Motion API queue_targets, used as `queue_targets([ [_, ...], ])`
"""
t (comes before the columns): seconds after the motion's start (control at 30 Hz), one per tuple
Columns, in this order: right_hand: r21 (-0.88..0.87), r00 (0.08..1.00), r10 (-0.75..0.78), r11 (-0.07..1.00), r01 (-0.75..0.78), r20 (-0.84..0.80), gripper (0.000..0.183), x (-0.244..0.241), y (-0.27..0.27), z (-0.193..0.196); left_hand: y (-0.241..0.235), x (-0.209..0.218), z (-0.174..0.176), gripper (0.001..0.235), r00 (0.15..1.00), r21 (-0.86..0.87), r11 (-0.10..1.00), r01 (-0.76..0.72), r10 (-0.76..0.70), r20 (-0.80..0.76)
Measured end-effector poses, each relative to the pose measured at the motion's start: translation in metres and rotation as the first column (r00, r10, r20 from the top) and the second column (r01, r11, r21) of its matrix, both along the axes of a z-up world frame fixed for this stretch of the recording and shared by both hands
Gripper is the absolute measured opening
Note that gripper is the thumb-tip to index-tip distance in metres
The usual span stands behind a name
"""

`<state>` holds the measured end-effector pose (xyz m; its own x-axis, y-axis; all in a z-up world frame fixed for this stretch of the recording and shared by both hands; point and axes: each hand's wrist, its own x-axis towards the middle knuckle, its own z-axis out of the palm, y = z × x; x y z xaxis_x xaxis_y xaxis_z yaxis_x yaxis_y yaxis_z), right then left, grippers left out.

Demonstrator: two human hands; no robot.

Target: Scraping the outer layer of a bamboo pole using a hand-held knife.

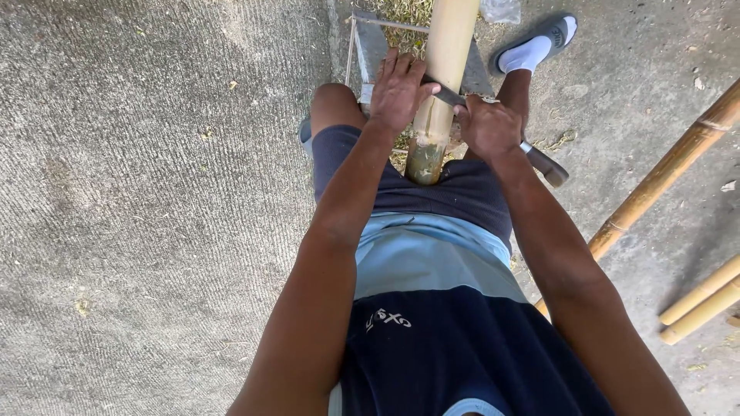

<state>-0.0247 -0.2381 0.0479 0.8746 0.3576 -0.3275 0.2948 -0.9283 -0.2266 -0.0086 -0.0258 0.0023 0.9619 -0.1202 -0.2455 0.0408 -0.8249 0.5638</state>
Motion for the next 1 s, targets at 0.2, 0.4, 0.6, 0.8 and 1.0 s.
queue_targets([
  [0.2,-0.007,1.0,0.009,1.0,-0.009,-0.015,0.042,-0.003,-0.004,-0.003,-0.001,-0.003,0.008,0.063,1.0,-0.001,1.0,0.007,-0.007,0.006],
  [0.4,0.01,0.998,-0.009,1.0,0.01,-0.07,0.039,-0.008,-0.001,0.011,-0.006,-0.01,-0.004,0.063,1.0,0.019,1.0,0.015,-0.016,0.017],
  [0.6,0.026,0.999,0.009,1.0,-0.008,-0.032,0.039,-0.016,-0.011,0.002,-0.012,-0.018,-0.003,0.06,1.0,0.004,1.0,0.017,-0.017,0.002],
  [0.8,0.043,0.997,0.004,0.999,-0.001,-0.071,0.038,-0.037,-0.017,-0.009,-0.009,-0.035,0.008,0.068,0.999,-0.005,0.999,0.038,-0.038,-0.03],
  [1.0,0.055,1.0,-0.015,0.998,0.014,0.018,0.036,-0.049,-0.015,-0.011,-0.01,-0.049,-0.023,0.083,0.994,-0.003,1.0,0.007,-0.007,0.113],
])
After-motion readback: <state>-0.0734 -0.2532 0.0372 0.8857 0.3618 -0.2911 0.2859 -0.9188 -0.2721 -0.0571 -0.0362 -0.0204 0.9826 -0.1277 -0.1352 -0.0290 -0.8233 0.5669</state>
